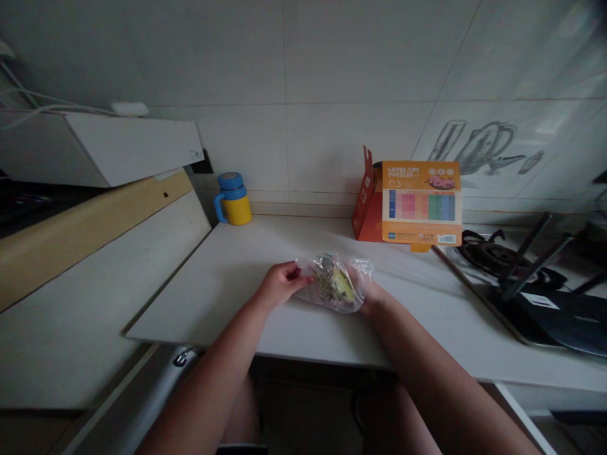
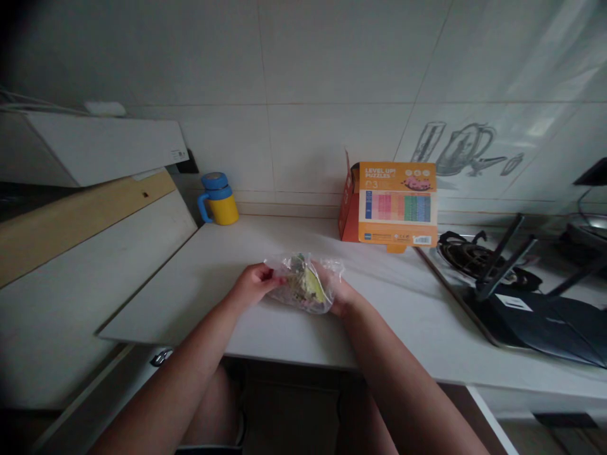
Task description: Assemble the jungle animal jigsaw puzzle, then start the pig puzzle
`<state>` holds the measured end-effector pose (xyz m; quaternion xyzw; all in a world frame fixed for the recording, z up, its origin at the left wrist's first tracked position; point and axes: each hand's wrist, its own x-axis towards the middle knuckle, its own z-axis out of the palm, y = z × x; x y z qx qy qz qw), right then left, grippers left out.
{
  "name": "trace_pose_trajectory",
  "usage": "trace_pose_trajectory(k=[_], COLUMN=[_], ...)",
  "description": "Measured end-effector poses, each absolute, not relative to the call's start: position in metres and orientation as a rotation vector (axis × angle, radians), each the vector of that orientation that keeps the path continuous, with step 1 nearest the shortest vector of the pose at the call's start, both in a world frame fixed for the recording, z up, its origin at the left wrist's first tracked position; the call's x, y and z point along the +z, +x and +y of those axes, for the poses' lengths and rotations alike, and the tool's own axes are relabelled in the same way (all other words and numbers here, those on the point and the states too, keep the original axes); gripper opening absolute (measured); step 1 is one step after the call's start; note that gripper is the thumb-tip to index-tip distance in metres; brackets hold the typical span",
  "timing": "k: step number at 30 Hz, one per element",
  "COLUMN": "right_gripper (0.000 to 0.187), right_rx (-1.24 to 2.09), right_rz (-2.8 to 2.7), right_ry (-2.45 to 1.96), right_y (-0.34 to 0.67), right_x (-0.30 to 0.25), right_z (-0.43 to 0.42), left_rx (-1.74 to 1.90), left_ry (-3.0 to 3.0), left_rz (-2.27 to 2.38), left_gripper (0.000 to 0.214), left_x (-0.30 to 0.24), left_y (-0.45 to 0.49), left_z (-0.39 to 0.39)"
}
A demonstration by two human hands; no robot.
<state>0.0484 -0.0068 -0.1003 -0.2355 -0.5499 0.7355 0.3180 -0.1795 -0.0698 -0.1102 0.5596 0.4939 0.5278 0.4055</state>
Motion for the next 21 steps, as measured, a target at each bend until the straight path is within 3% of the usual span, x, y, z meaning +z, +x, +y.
trace_pose_trajectory(k=[4, 8, 16, 21], right_gripper=[0.036, 0.032, 0.027, 0.027], right_rx=[2.075, 2.019, 1.783, 1.729], right_rz=[-1.241, -1.153, -0.930, -0.920], right_ry=[-0.734, -0.841, -0.969, -0.963], right_y=[0.055, 0.061, 0.055, 0.054], right_x=[-0.096, -0.094, -0.098, -0.099], right_z=[-0.005, -0.002, 0.011, 0.011], left_rx=[1.757, 1.983, 1.703, 1.558], left_ry=[1.030, 0.733, 0.796, 0.911], left_rz=[1.255, 1.326, 1.374, 1.484], left_gripper=[0.036, 0.046, 0.047, 0.083], left_x=[-0.101, -0.102, -0.106, -0.100], left_y=[-0.194, -0.216, -0.228, -0.213], left_z=[-0.072, -0.068, -0.034, -0.009])
